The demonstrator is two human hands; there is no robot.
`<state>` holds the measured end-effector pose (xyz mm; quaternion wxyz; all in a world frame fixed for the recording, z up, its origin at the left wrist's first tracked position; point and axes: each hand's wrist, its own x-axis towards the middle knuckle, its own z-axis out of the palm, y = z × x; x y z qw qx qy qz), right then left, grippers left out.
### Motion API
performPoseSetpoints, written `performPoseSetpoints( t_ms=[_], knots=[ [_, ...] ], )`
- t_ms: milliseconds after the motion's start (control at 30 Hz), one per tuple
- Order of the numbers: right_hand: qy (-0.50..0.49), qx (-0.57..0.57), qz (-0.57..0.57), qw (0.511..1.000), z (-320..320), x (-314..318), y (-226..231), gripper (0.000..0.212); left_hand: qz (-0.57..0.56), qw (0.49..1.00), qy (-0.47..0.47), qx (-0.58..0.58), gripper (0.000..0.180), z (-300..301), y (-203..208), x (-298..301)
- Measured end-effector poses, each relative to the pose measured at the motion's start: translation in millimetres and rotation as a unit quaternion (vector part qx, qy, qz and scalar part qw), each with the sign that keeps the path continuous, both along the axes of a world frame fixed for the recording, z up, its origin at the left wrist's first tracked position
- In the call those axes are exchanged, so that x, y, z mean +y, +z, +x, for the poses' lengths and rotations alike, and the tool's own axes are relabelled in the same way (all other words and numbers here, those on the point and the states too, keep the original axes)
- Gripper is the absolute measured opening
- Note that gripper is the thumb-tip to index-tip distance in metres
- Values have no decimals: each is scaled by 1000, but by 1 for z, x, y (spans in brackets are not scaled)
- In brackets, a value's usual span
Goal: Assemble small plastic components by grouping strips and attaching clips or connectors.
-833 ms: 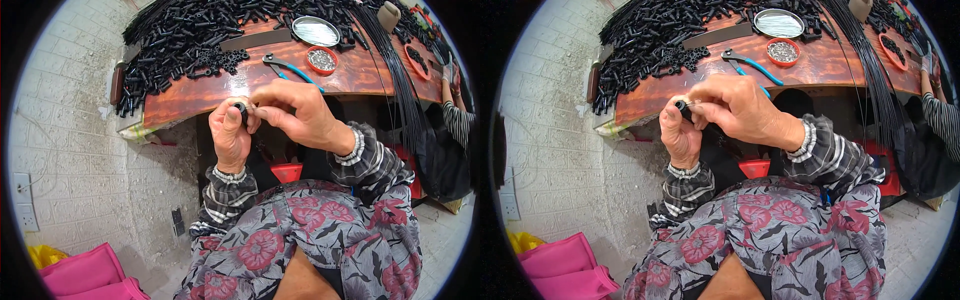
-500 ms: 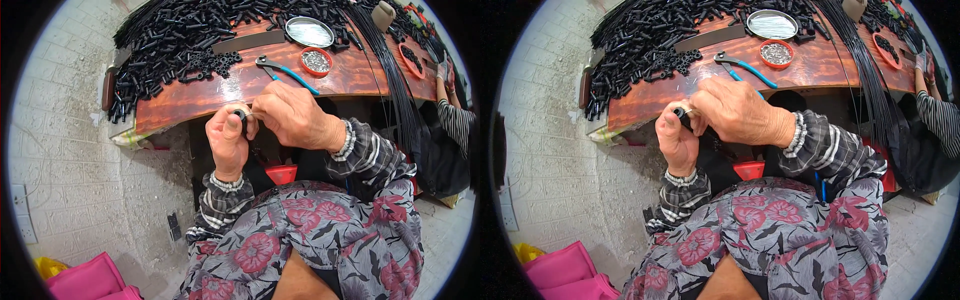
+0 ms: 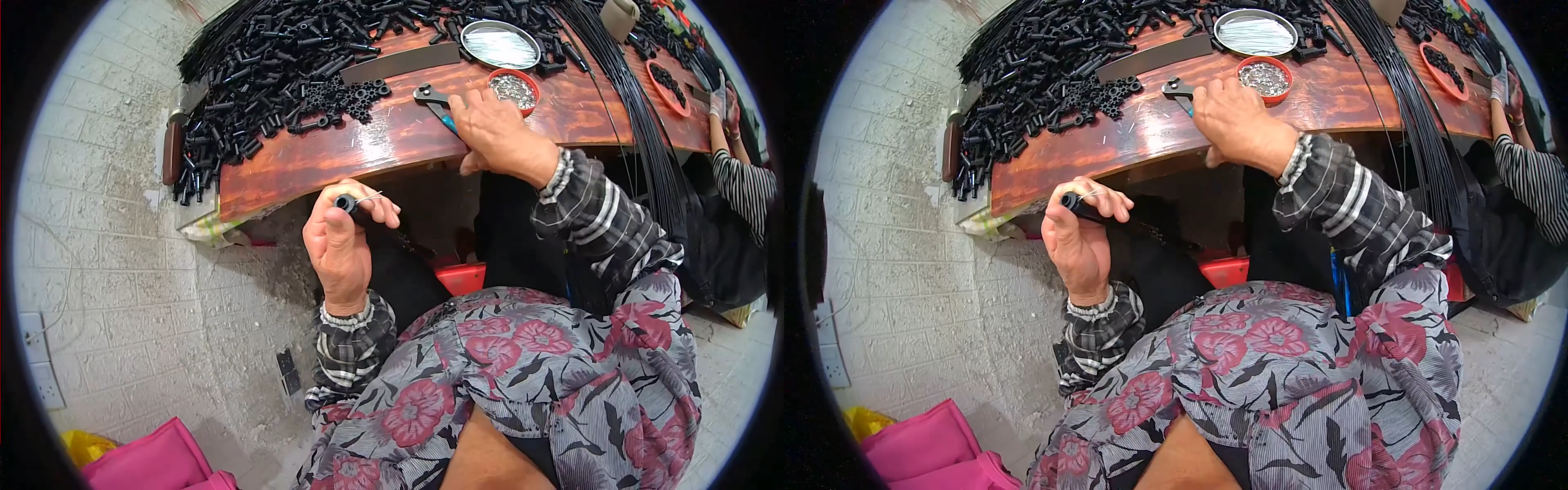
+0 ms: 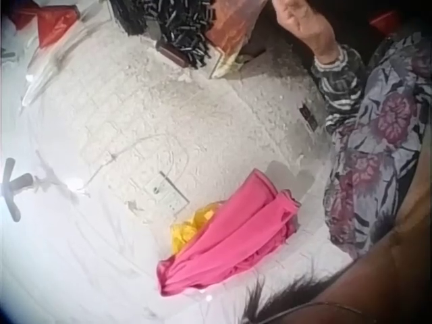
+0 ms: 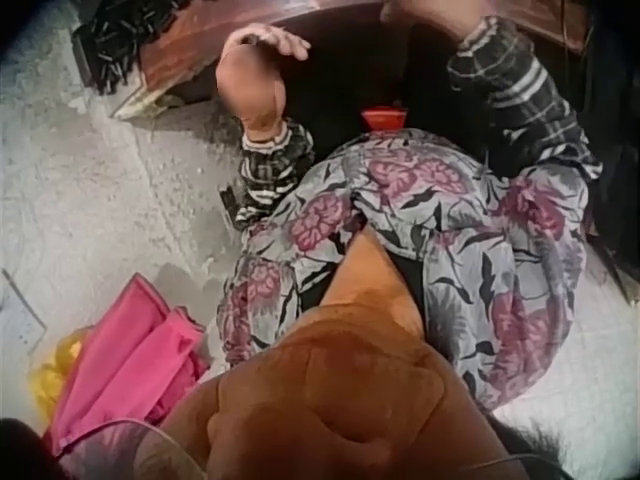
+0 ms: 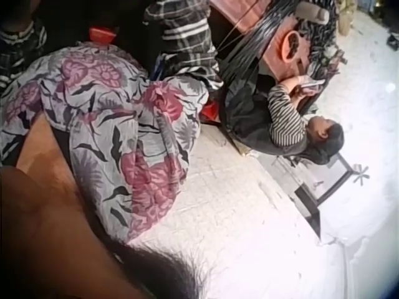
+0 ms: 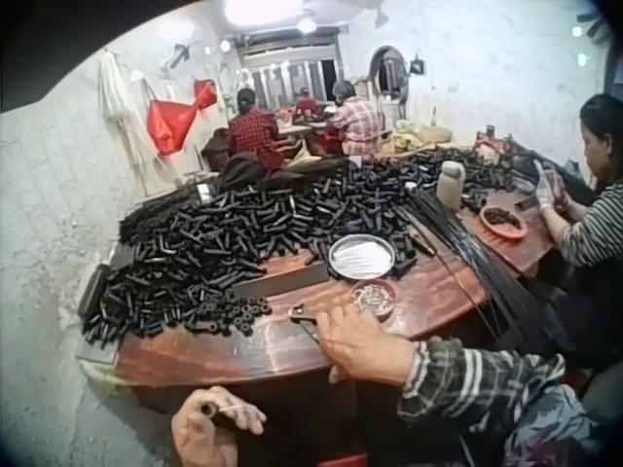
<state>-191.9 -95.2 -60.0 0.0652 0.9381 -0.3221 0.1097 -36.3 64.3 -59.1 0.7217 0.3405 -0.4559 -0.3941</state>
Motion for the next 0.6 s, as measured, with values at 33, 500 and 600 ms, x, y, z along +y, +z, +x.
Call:
performPoseSetpoints(
  t_ms=[33,500,600],
  knots=[
    [-31,21,-42,998,2,2,-4,60,3,1000,9,6,43,1,-2,2],
    [72,-197,340,917,-16,77,11,36,-2,993,41,110,43,1,-7,-12],
    [115,-220,274,929,-12,80,2,50,14,993,55,99,46,-1,-6,-11]
  ],
)
